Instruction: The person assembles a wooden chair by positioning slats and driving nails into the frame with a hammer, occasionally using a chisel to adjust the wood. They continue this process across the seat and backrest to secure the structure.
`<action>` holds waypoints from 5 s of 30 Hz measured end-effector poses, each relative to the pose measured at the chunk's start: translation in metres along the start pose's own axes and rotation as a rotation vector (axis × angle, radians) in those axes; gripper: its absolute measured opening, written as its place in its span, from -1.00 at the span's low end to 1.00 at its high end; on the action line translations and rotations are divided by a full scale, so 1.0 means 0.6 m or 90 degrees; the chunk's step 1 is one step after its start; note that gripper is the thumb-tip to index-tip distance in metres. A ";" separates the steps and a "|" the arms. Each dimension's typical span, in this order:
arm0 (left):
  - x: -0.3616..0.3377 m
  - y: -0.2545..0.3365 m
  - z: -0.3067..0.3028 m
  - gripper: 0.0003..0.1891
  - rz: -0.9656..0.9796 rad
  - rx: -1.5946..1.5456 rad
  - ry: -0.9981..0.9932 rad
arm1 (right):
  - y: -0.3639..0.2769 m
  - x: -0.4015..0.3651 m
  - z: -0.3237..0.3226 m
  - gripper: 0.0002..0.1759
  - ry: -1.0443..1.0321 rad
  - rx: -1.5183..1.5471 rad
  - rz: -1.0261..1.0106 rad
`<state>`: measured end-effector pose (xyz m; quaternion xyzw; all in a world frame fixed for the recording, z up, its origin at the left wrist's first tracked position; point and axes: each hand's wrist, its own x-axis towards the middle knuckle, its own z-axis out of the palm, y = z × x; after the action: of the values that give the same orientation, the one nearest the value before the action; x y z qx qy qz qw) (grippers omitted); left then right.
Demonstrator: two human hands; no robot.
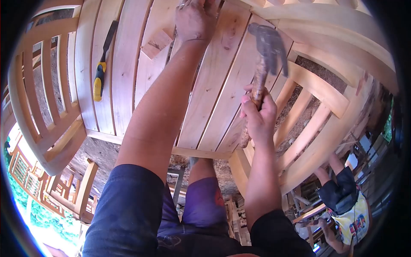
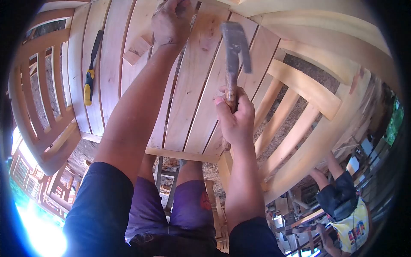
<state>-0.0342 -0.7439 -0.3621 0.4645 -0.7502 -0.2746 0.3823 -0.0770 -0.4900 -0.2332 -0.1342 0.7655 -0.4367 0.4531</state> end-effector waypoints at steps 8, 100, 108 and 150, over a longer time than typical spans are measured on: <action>0.002 0.008 0.003 -0.87 -0.029 -0.027 0.016 | -0.032 0.014 0.002 -0.77 -0.030 -0.001 -0.062; -0.045 -0.140 -0.303 -0.60 0.246 0.277 -0.260 | 0.126 0.008 0.091 -0.48 0.269 -0.440 -0.091; -0.098 -0.016 -0.215 -0.40 0.138 0.280 -0.306 | 0.120 0.003 0.093 -0.53 0.279 -0.450 -0.058; -0.109 -0.011 -0.128 -0.37 0.028 0.389 -0.253 | -0.104 0.081 0.046 -0.55 0.002 -0.220 -0.511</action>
<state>0.0505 -0.6916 -0.3451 0.4788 -0.8669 -0.1141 0.0786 -0.0933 -0.5709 -0.2179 -0.4944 0.7151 -0.4439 0.2171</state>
